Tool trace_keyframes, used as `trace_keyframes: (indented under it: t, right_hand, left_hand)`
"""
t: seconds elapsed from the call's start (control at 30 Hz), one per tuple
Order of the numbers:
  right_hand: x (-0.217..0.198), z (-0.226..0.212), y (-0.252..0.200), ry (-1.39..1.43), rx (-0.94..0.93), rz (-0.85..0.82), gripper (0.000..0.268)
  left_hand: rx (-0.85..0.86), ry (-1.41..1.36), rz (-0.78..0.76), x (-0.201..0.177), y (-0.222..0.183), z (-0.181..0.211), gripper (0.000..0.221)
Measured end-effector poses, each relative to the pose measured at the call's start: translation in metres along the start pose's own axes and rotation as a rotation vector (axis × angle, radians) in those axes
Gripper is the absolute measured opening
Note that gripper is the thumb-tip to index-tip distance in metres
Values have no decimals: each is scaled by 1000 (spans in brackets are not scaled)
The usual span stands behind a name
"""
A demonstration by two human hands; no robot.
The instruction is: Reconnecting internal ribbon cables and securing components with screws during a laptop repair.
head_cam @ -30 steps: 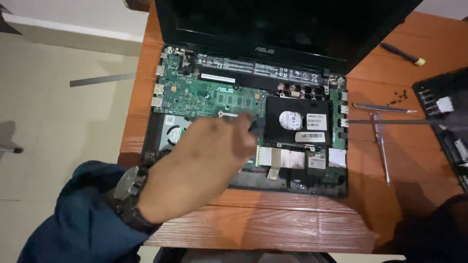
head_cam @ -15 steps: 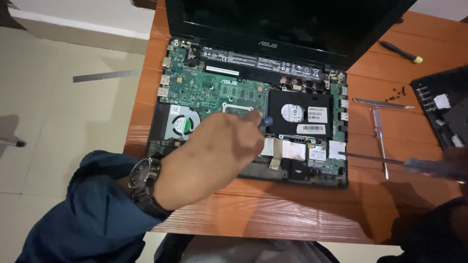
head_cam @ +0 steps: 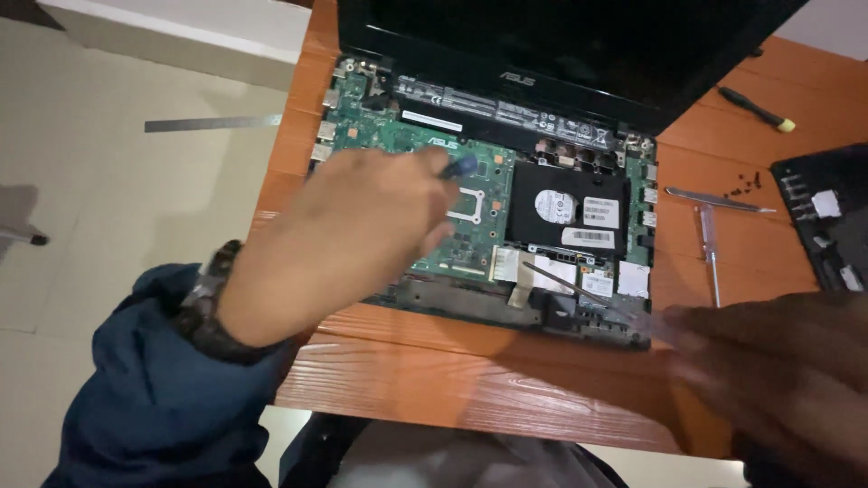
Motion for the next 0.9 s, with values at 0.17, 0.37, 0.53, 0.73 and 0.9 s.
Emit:
trace_keyframes:
  t: [0.17, 0.37, 0.53, 0.73, 0.9]
  right_hand:
    - [20, 21, -1, -123, 435, -106, 46]
    - [55, 89, -50, 413, 865, 151, 17]
    - [87, 175, -92, 237, 839, 345, 2]
    - [79, 169, -77, 205, 890, 421, 5]
    - [88, 159, -75, 340, 915, 424, 11]
  left_hand:
    - [-65, 243, 50, -23, -55, 15, 13]
    - [-192, 183, 39, 11, -100, -4, 16]
    - [-118, 157, 94, 25, -104, 9, 42]
    - [-30, 318, 172, 31, -97, 14, 56]
    - [-80, 252, 87, 34, -96, 9, 60]
Point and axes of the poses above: each hand's wrist, its own y-axis towards the middle knuckle, its own x-axis out of the palm, z = x × y, the point moved 5 cm from there along y, towards the middle knuckle, and after that the axes turned 10 degrees about x, right-handed, at the moved point
